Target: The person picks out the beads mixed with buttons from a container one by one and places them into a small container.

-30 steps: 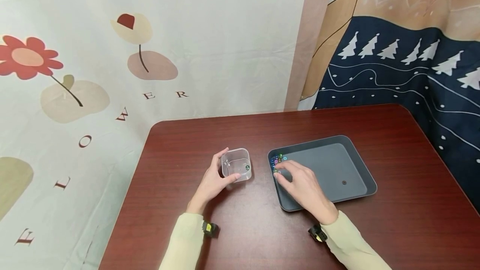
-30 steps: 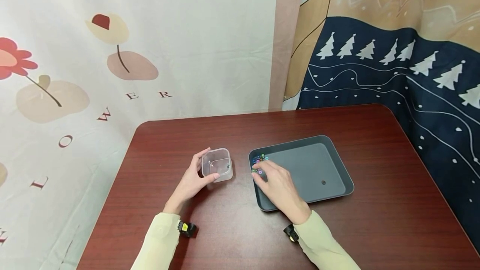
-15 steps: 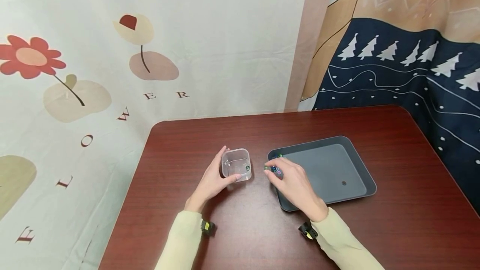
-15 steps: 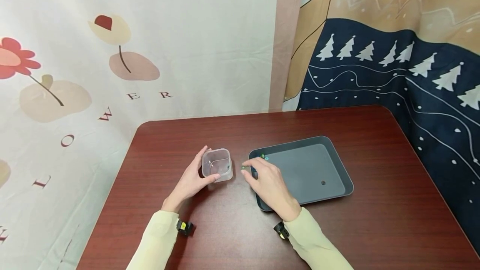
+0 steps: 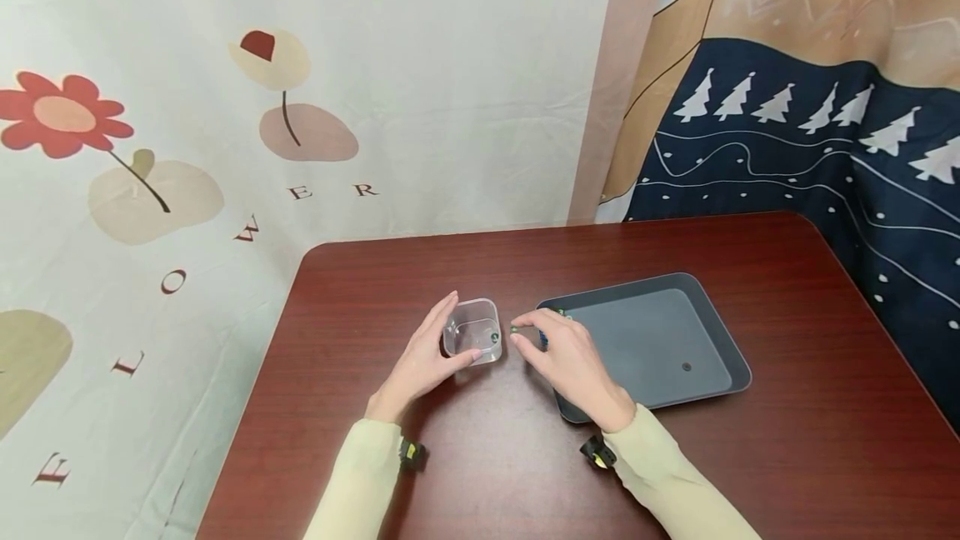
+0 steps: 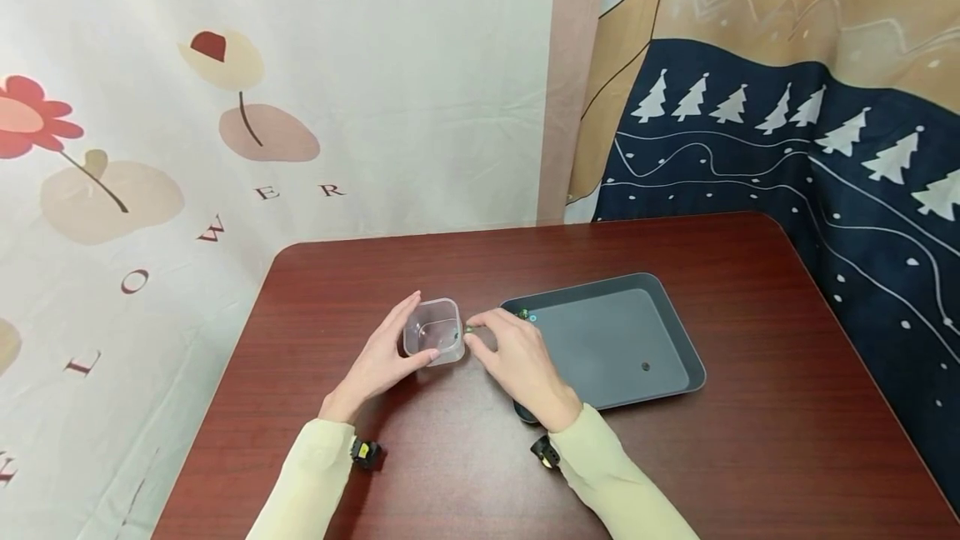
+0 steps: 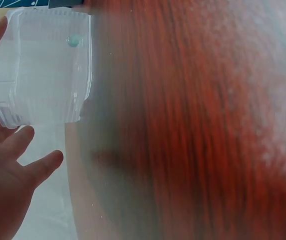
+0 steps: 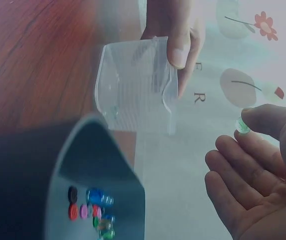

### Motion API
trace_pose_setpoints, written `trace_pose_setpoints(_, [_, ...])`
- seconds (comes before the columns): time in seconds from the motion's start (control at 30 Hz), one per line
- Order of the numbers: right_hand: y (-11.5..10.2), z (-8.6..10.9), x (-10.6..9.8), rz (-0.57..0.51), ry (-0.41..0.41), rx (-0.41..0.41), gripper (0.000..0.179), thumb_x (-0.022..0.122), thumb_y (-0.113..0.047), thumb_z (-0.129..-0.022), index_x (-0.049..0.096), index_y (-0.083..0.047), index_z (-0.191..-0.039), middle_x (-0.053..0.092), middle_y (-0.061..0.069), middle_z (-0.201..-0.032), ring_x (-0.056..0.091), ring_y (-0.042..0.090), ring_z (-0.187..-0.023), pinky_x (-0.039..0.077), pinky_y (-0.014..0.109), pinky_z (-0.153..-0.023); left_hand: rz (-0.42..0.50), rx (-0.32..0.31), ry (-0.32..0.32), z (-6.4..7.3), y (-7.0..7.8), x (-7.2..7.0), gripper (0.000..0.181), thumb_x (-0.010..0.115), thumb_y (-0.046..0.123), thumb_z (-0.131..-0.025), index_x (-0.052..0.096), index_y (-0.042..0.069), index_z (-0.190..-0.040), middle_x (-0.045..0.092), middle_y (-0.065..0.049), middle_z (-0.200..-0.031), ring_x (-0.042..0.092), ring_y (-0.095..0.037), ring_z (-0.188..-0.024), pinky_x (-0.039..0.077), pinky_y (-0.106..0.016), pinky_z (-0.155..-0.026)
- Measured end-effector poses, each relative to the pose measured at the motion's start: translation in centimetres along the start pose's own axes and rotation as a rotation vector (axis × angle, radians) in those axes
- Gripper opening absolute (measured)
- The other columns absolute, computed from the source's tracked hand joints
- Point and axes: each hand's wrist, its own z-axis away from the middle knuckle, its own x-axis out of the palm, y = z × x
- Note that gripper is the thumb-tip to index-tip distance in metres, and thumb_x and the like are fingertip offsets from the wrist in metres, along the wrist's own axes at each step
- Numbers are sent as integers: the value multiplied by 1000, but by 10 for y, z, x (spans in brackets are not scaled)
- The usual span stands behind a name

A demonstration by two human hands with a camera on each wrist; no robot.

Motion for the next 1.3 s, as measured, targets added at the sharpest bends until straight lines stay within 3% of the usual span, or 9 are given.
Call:
trace_pose_setpoints(0.17, [-5, -9, 11, -22, 12, -18, 16, 76, -20, -95, 78, -12, -110, 74, -3, -106, 71, 18, -93, 57, 38, -78, -38, -19, -32, 0, -1, -1, 98, 83, 41, -87, 31, 7, -163, 32, -7, -167, 36, -25, -150, 34, -48, -120])
trace_pose_setpoints(0.33, [-9, -17, 22, -16, 24, -29, 15, 77, -18, -95, 78, -11, -108, 75, -2, -105, 72, 20, -94, 58, 39, -78, -57, 4, -35, 1, -3, -2, 98, 83, 43, -87, 31, 6, -162, 32, -7, -167, 36, -27, -150, 34, -50, -119])
trace_pose_setpoints(0.57, [-12, -24, 36, 40, -6, -38, 14, 77, -19, -95, 77, -12, -107, 71, -1, -95, 58, 11, -72, 51, 29, -65, -119, 21, -36, 4, -5, -2, 97, 79, 51, -89, 32, 11, -163, 29, 3, -169, 36, -23, -150, 37, -51, -117])
trace_pose_setpoints(0.67, [-11, -25, 42, 64, -19, -53, 14, 77, -18, -95, 76, -12, -107, 72, 0, -96, 57, 9, -70, 51, 27, -63, -122, 21, -42, 4, -6, -2, 97, 78, 53, -89, 31, 12, -164, 27, 4, -170, 36, -23, -151, 38, -52, -117])
trace_pose_setpoints(1.07, [-6, -27, 55, 88, 9, -126, 15, 77, -19, -95, 76, -10, -107, 74, 2, -103, 68, 16, -86, 58, 33, -73, -95, 17, -55, 3, -7, -1, 97, 81, 45, -89, 29, 11, -164, 25, 1, -170, 33, -24, -152, 35, -52, -119])
trace_pose_setpoints(1.3, [-9, -22, 42, 58, 8, -91, 21, 78, -22, -95, 76, -11, -112, 74, 4, -113, 69, 22, -106, 58, 40, -89, -76, 32, -42, 3, -7, 1, 97, 82, 41, -89, 30, 8, -163, 27, -1, -170, 34, -24, -152, 34, -50, -120])
